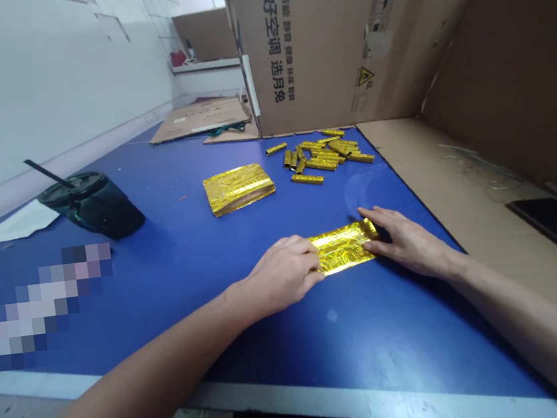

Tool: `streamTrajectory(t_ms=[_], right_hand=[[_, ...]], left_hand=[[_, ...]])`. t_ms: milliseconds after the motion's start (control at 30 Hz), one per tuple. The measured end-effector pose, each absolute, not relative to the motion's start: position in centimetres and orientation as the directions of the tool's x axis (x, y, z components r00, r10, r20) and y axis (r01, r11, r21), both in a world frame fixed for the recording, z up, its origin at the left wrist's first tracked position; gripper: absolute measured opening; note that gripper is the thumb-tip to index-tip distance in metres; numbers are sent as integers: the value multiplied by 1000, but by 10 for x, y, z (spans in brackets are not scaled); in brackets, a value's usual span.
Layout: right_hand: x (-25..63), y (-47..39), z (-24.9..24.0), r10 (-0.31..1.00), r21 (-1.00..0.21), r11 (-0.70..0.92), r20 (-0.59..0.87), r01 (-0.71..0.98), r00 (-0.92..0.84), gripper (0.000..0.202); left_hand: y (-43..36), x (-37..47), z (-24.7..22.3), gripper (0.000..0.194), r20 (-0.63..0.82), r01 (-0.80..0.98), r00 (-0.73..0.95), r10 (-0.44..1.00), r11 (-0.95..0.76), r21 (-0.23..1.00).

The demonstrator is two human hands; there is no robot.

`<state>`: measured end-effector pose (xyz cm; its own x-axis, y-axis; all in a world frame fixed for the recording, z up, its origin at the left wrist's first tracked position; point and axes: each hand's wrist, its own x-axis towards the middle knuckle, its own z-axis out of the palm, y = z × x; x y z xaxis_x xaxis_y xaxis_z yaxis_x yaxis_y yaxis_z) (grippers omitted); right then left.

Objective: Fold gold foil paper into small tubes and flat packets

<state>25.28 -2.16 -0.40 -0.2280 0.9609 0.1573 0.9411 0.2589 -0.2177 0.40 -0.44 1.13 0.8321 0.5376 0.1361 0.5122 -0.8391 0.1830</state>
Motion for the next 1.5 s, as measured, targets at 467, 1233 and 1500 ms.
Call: streamTrajectory(t_ms=[467, 1233, 1500], right_hand=[[251, -29, 3, 876, -395, 287, 476, 873, -74, 7], [238, -43, 14, 675, -304, 608, 684, 734, -276, 11], [230, -56, 26, 715, -217, 682, 401, 699, -573, 12]], left_hand=[[7, 2, -2, 61, 329, 657, 655, 681, -728, 198], [6, -3, 6, 12, 718, 468, 493, 491, -845, 258], [8, -12, 18, 13, 124, 480, 859, 498, -865, 148]])
